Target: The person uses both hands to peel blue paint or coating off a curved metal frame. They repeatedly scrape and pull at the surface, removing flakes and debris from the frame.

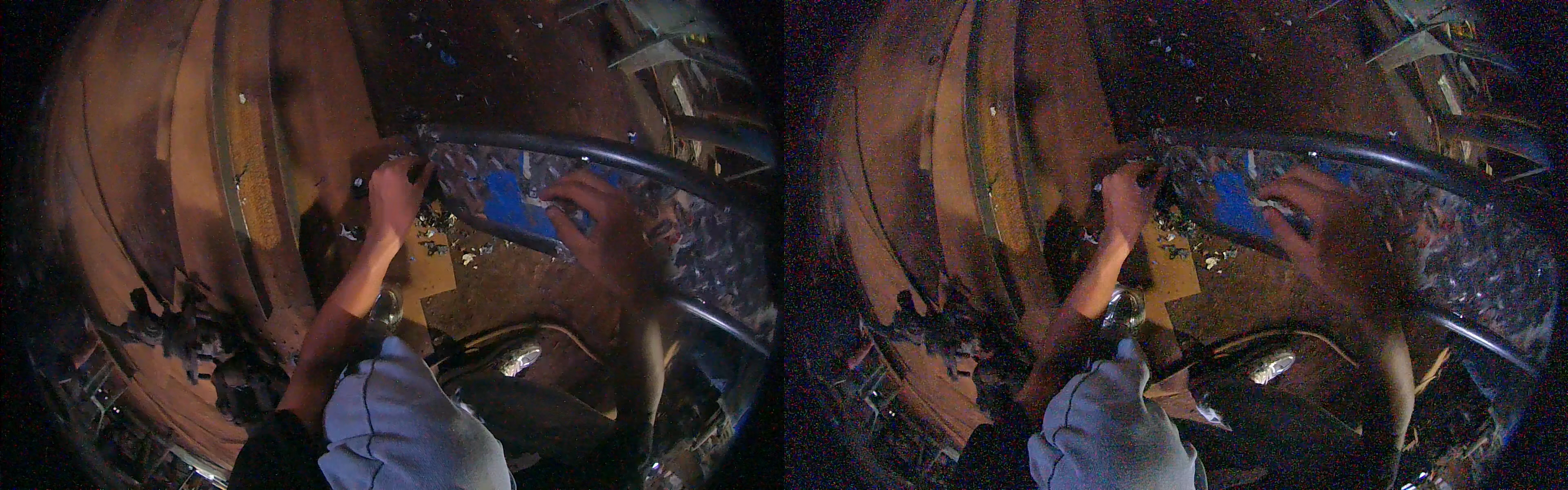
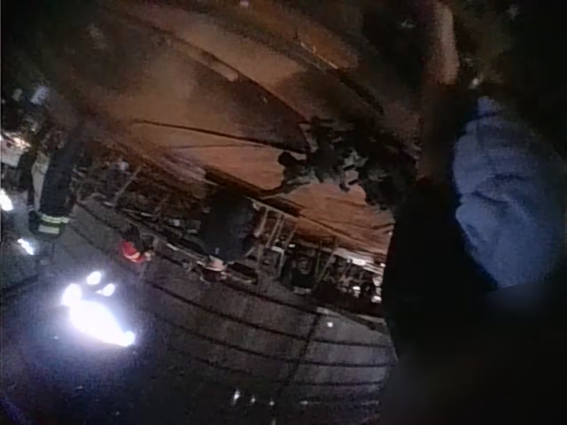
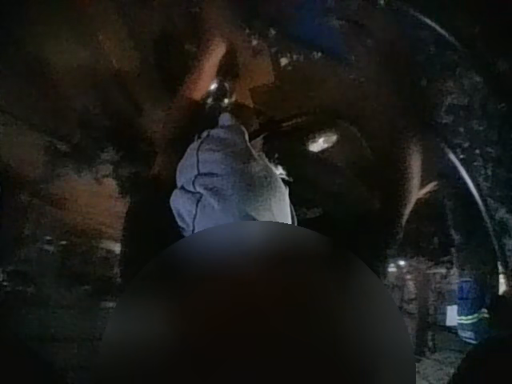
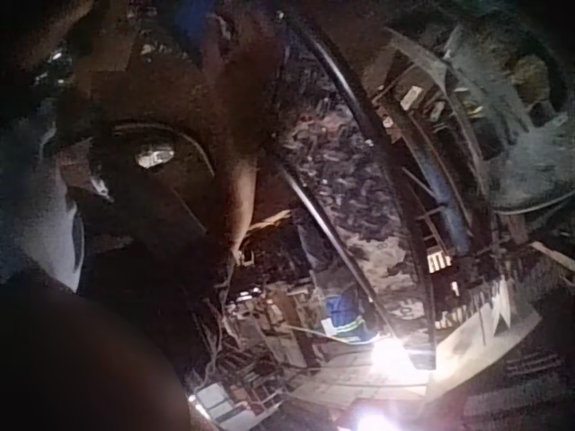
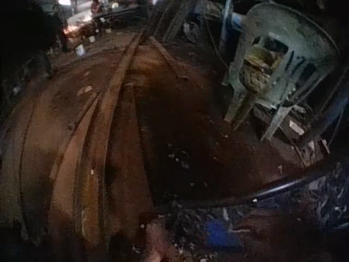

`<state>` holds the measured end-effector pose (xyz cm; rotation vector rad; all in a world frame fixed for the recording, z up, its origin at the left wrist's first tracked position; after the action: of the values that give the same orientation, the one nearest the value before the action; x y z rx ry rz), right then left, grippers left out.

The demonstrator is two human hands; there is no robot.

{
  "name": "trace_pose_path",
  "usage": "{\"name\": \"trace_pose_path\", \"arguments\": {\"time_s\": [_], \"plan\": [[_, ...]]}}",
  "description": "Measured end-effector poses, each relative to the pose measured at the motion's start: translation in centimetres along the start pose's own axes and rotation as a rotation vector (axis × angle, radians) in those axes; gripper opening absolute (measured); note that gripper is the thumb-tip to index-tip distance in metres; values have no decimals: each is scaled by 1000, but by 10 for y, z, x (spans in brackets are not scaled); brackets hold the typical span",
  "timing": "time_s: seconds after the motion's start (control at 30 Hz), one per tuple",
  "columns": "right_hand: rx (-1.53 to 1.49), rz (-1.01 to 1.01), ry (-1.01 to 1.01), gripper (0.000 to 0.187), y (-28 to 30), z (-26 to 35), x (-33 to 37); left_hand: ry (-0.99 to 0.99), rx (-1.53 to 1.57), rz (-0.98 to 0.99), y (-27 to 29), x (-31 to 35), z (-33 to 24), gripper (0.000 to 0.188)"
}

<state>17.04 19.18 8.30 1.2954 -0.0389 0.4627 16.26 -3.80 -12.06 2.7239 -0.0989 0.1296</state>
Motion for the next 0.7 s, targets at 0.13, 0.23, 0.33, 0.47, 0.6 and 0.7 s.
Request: {"name": "trace_pose_path", "arguments": {"time_s": [0.13,0.23,0.33,0.47,0.6,0.7], "plan": [[-24,-3,-4,18,-1,-1,-1,-7,14,25,1,-3,1,19],[-36,-4,-1,18,-2,-1,-1,-20,20,31,0,-6,2,19],[-91,-8,-26,18,-3,0,-1,-1,-40,73,-1,-8,3,19],[-118,-7,-36,19,-4,1,-2,-9,-5,63,0,-10,6,18],[-51,-51,37,20,-2,0,-2,-12,92,1,-1,-5,9,19],[-49,-56,46,20,-2,-2,0,-49,86,-51,-6,2,8,19]]}}
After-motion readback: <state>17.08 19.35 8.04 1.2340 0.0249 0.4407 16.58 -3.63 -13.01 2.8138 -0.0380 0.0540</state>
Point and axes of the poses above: each hand's wrist, its own x-axis away from the middle knuckle, its own y-axis out of the back of the hand, z = x × y, the point moved 1 cm from there along -x, towards the middle knuckle, and after that the axes turned 14 degrees about x, right-handed, at the moved point
